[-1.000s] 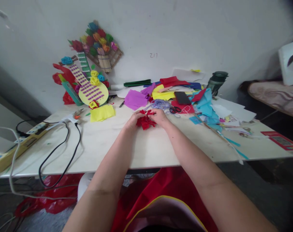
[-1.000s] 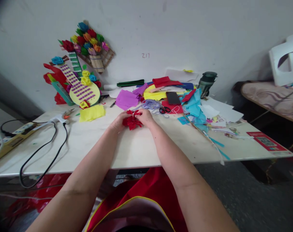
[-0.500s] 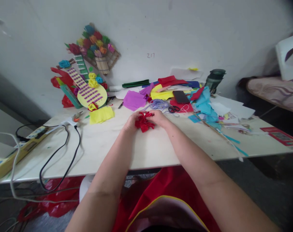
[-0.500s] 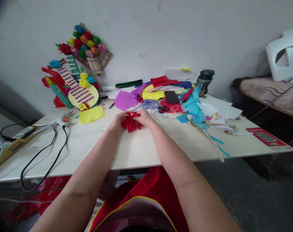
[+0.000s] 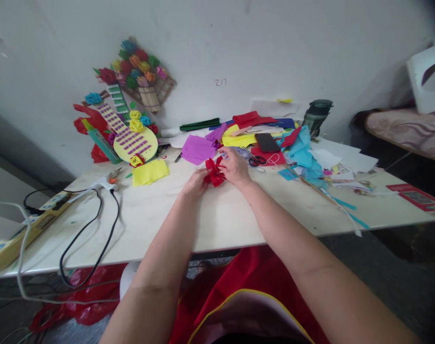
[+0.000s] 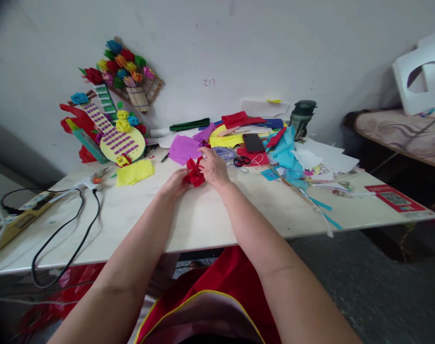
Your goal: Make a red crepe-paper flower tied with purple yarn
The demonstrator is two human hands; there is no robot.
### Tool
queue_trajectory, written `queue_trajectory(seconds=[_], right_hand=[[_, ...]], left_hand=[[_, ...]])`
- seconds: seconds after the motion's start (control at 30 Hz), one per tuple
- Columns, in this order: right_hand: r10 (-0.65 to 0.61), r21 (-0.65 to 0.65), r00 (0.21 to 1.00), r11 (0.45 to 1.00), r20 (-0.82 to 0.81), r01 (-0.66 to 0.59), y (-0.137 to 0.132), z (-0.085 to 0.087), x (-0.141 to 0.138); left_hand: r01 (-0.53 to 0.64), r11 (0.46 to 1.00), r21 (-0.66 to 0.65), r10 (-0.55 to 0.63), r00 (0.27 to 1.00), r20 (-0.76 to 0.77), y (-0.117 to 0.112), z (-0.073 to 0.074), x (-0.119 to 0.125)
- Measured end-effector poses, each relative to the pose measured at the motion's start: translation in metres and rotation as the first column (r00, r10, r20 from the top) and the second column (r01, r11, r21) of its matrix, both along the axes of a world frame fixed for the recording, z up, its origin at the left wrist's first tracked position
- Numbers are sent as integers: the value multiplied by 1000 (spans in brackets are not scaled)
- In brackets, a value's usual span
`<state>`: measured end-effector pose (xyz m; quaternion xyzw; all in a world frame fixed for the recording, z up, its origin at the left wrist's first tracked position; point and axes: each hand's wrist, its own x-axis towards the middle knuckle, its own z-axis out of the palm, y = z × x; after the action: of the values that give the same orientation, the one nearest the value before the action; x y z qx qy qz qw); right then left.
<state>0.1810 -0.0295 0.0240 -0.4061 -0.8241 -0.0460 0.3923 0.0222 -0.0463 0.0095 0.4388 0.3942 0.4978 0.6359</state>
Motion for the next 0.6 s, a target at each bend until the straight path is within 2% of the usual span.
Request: queue_trajectory(seconds=[0.1, 0.23, 0.43, 0.53, 0.6], right_hand=[[-15, 11, 997, 1000, 70, 14, -4, 4, -2], [-20, -77, 999, 997, 49, 24, -5, -2, -8], [11, -153, 973, 987, -232, -48, 11, -19, -12], [12, -240, 926, 964, -378, -110, 19, -25, -12], [8, -324, 885, 929, -465, -178, 21, -25, -13]], left_hand=[[8, 1000, -3, -8, 1000, 1, 0, -1, 0], [-39, 999, -3, 39, 999, -7, -2, 0, 3], [-137, 985, 101, 139, 990, -8, 4, -7, 4], [-158, 967, 198, 179, 980, -92, 12, -14, 3], [-189, 946, 263, 237, 957, -165, 17, -17, 2]])
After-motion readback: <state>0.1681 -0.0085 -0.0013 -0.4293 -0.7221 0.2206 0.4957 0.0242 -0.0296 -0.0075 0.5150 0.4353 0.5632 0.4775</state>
